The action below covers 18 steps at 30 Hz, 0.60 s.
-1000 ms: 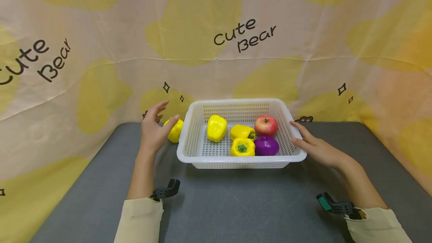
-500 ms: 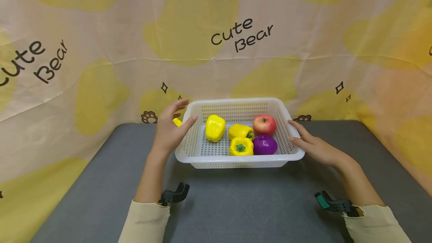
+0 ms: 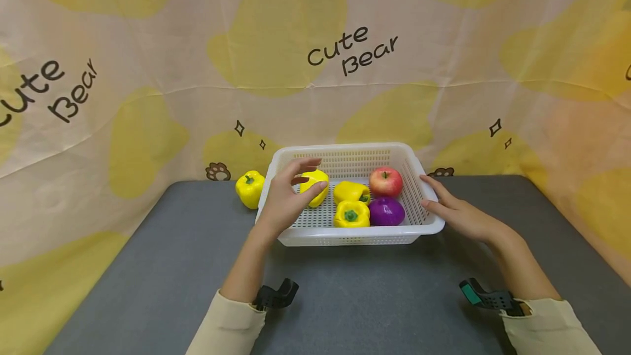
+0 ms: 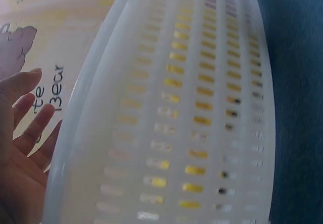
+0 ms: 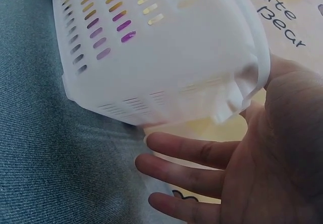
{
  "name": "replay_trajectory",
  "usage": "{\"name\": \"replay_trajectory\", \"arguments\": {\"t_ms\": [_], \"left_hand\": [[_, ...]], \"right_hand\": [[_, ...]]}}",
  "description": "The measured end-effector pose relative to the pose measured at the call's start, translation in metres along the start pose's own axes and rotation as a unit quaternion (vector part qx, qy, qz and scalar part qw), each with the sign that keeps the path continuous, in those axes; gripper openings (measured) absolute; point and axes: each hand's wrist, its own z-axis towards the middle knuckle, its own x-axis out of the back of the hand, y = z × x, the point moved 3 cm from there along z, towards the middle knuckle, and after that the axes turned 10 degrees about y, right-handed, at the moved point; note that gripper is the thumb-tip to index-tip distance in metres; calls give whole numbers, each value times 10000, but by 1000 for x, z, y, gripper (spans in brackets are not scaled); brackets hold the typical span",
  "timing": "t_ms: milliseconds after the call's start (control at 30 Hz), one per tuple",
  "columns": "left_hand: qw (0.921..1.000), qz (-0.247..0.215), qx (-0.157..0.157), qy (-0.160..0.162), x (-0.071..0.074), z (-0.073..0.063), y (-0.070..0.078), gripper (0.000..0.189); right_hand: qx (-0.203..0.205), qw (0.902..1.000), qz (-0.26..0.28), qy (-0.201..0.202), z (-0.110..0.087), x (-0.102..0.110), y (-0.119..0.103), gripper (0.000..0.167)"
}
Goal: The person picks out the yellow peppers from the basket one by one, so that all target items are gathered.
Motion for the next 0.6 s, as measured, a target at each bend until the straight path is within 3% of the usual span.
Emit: {"name": "replay_trajectory", "arguments": {"t_ms": [167,367,600], "left_hand": [[9992,-247,160,-252,-18,-5,2,43],[9959,-177,210,-859,-39,-13,1,43],[9947,-43,-20,-1026,-46,-15,4,39]], "right_hand": [[45,10000,46,0,0,0,0,76],[30,10000,-14,22,0,0,1,77],[18,9999,-108,99,1,-1,0,76]]}}
